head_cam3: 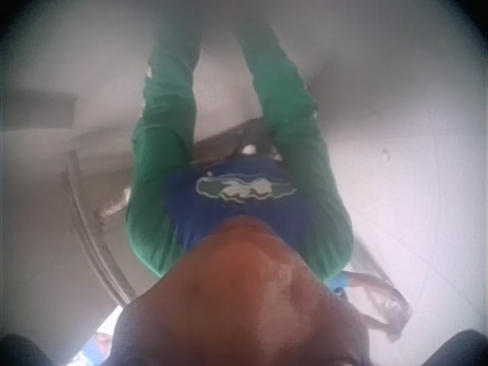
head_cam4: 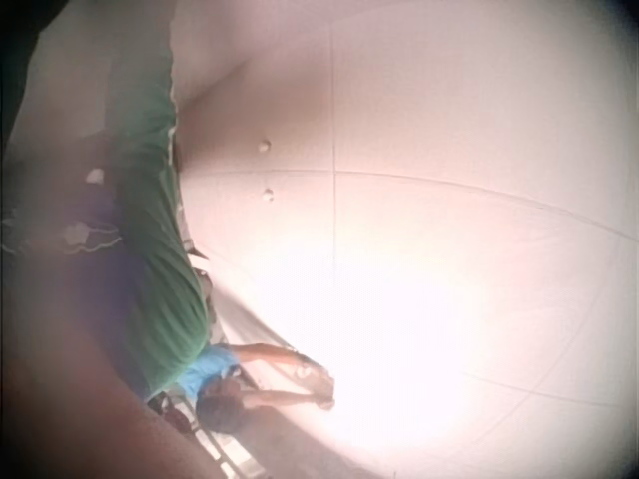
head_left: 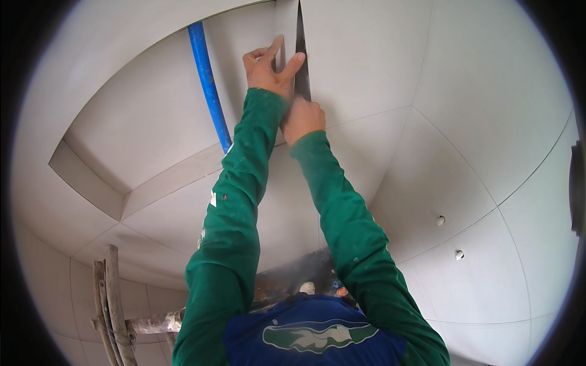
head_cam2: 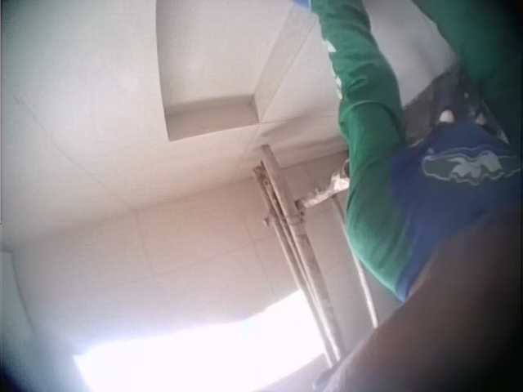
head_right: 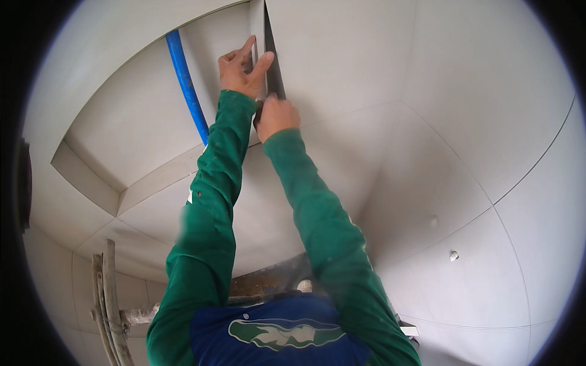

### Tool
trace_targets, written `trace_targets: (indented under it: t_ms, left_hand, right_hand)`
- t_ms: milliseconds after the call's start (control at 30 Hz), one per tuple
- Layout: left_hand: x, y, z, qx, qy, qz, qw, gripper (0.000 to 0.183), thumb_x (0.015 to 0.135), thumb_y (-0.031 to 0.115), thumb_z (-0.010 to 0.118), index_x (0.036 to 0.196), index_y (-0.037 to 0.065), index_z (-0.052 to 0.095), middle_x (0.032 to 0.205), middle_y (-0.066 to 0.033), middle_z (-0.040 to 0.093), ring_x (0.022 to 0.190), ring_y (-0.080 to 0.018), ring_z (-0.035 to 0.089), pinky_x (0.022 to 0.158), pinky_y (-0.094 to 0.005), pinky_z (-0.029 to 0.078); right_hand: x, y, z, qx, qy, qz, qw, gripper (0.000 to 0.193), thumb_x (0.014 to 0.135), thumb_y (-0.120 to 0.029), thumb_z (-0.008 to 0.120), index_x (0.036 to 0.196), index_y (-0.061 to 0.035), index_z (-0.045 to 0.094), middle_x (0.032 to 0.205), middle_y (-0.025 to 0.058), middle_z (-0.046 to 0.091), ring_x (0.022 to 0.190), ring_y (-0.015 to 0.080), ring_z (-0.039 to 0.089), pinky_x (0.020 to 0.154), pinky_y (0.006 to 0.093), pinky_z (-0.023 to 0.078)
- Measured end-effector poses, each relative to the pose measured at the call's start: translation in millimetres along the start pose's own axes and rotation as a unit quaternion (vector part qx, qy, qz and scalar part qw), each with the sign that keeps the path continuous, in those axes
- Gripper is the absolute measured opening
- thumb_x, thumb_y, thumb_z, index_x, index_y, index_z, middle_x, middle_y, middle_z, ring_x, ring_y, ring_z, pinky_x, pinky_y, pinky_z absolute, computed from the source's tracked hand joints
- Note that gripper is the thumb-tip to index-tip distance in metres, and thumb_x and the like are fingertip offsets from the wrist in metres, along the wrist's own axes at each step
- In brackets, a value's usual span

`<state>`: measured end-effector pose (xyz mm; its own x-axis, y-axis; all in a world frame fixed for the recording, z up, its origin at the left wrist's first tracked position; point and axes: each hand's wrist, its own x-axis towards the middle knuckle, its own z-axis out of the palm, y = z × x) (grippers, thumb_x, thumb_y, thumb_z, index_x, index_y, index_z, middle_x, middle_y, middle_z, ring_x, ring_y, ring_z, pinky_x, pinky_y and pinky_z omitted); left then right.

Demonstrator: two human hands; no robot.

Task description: The person uses an angle grinder to cut white ceramic tiles on a wooden board, then carries a cut piece to a tiled wall and fits it into a gap. The person returns to the cutting area and continues cutting additional tiles.

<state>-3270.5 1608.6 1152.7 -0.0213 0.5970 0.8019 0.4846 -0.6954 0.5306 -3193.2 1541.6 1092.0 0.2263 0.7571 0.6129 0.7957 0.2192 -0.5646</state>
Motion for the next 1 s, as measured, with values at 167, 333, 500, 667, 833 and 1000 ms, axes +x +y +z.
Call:
trace_targets:
  t_ms: [167,333,500,667,833,1000]
  left_hand:
    - [-3.8,8.2,-1.1,-0.025,-0.043,-0.021,0.999,0.076,0.084,0.055,0.080,0.149,0.023,0.056,0.124,-0.0146,0.053,0.106,-0.0254,0.064,0.091,-0.0397,0.055]
    - [-17.5,-14.8,3.4,-0.046,-0.090,-0.032,0.994,0.076,0.087,0.055,0.077,0.151,0.021,0.053,0.130,-0.0178,0.053,0.108,-0.0283,0.066,0.093,-0.0395,0.056]
    - [-11.3,-15.5,-1.7,-0.069,-0.107,-0.018,0.992,0.078,0.089,0.054,0.075,0.153,0.017,0.050,0.131,-0.0202,0.053,0.112,-0.0324,0.066,0.093,-0.0390,0.057]
    - [-13.6,-17.2,2.3,-0.100,-0.099,-0.031,0.990,0.080,0.087,0.057,0.076,0.153,0.018,0.051,0.125,-0.0132,0.054,0.094,-0.0205,0.055,0.088,-0.0350,0.052]
    - [-15.5,-10.8,-1.3,-0.069,-0.106,-0.030,0.992,0.077,0.086,0.053,0.078,0.152,0.024,0.051,0.130,-0.0169,0.056,0.109,-0.0278,0.064,0.096,-0.0403,0.054]
    - [-12.2,-27.2,-15.8,-0.121,-0.144,-0.026,0.982,0.070,0.087,0.050,0.078,0.147,0.022,0.057,0.134,-0.0151,0.060,0.113,-0.0266,0.065,0.102,-0.0392,0.050]
  right_hand:
    - [7.4,5.0,4.2,-0.003,0.010,0.028,1.000,0.017,0.089,-0.016,0.069,0.086,-0.0009,0.063,0.081,0.0233,0.071,0.080,0.0459,0.070,0.075,0.0536,0.055]
    - [8.6,1.0,-4.9,-0.071,-0.019,0.031,0.997,0.013,0.085,-0.012,0.072,0.089,-0.0021,0.066,0.089,0.0206,0.072,0.086,0.0410,0.071,0.076,0.0511,0.057]
    - [16.7,-13.0,-31.3,-0.116,-0.103,0.006,0.988,0.013,0.087,-0.017,0.069,0.092,-0.0048,0.070,0.096,0.0196,0.072,0.095,0.0413,0.069,0.080,0.0501,0.057]
    - [13.5,-2.7,-18.7,-0.128,-0.059,0.001,0.990,0.017,0.087,-0.021,0.070,0.087,-0.0047,0.071,0.088,0.0199,0.072,0.087,0.0417,0.070,0.076,0.0510,0.056]
    - [8.3,2.9,-12.5,-0.108,0.002,0.019,0.994,0.024,0.092,-0.025,0.067,0.083,-0.0026,0.068,0.080,0.0204,0.071,0.078,0.0422,0.069,0.074,0.0525,0.055]
    - [9.6,4.8,-14.8,-0.122,0.020,-0.032,0.992,0.038,0.096,-0.035,0.064,0.080,-0.0008,0.066,0.070,0.0217,0.068,0.072,0.0446,0.067,0.073,0.0534,0.054]
